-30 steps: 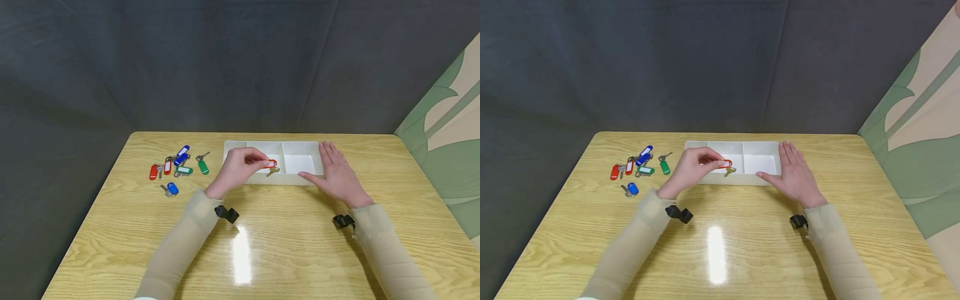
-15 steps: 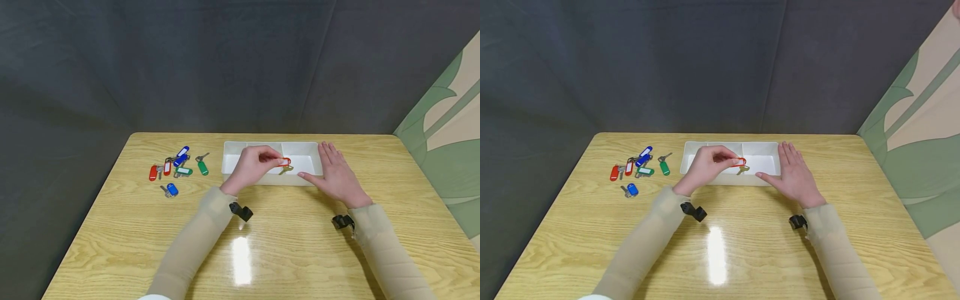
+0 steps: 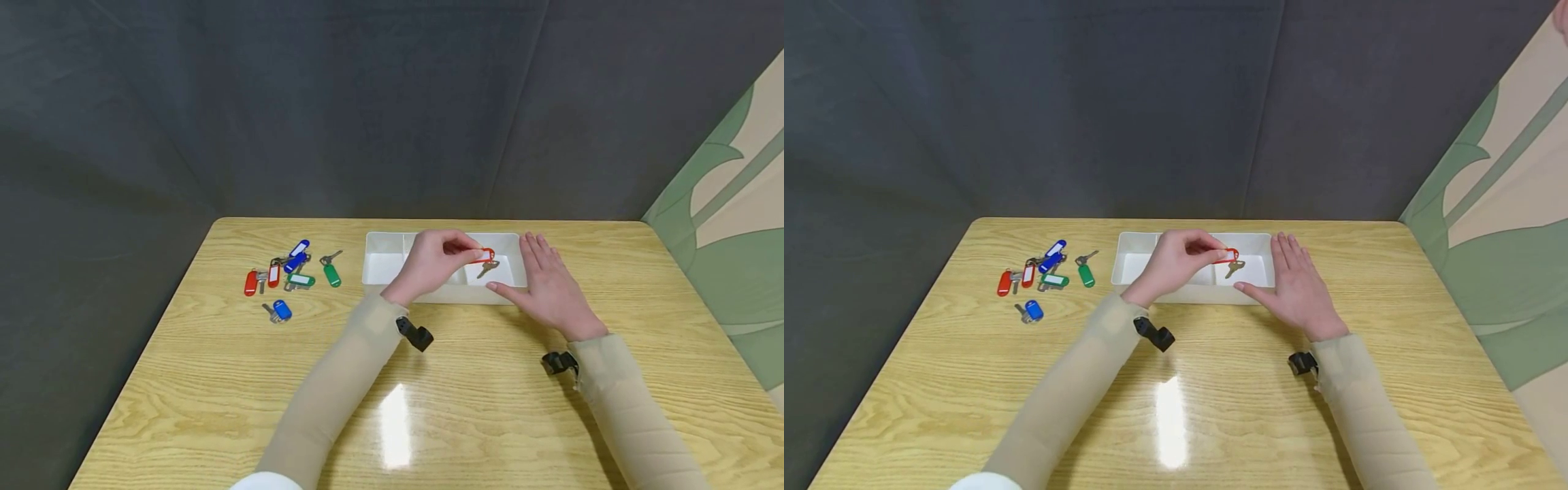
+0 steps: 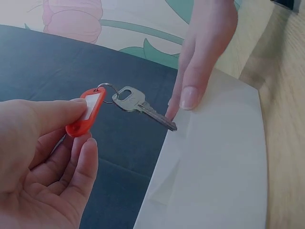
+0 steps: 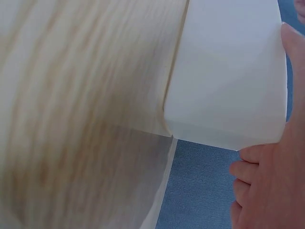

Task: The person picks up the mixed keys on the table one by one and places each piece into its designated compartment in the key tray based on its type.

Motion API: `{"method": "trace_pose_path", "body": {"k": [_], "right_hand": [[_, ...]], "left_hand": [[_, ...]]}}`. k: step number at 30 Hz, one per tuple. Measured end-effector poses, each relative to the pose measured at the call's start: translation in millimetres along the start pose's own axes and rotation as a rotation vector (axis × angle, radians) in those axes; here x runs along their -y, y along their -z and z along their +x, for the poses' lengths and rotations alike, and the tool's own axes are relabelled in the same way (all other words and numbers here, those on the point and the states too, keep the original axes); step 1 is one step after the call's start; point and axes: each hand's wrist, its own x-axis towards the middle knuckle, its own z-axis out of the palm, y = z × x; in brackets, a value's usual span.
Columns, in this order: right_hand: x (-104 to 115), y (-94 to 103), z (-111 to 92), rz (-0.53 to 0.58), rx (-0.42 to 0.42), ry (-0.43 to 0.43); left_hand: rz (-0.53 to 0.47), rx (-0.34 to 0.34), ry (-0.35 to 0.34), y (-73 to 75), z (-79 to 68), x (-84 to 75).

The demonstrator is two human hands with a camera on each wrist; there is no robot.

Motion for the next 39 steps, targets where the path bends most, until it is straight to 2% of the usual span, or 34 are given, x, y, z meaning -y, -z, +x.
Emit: {"method": "trace_pose_path", "body": {"k": [10, 12, 15, 19, 26, 39], "right_hand": [[-0.9, -1.7, -0.3, 0.003, -0.021, 0.019], [-1.4, -1.9, -0.7, 0.001, -0.019, 0.015], [-1.6, -2.0, -0.9, -0.003, -0.017, 0.014], [-0.9, -2.5, -0.1, -0.003, -0.014, 0.01], [-1.0, -2.7, 1.0, 0.008, -0.03, 0.017], [-2.0, -3.9, 1.2, -0.001, -0.038, 0.025]], "left_hand": [[0.048, -0.014, 0.006, -10.4, 21.8, -1.2], [0.066, 0.001, 0.037, -12.4, 26.5, -0.5], [0.093, 0.021, 0.126, -14.2, 34.0, 3.9], [0.118, 0.016, 0.201, -12.3, 38.9, 10.6], [0.104, -0.019, 0.184, -4.5, 37.7, 8.2], [0.09, -0.019, 0.14, 2.6, 25.5, 2.8]]}}
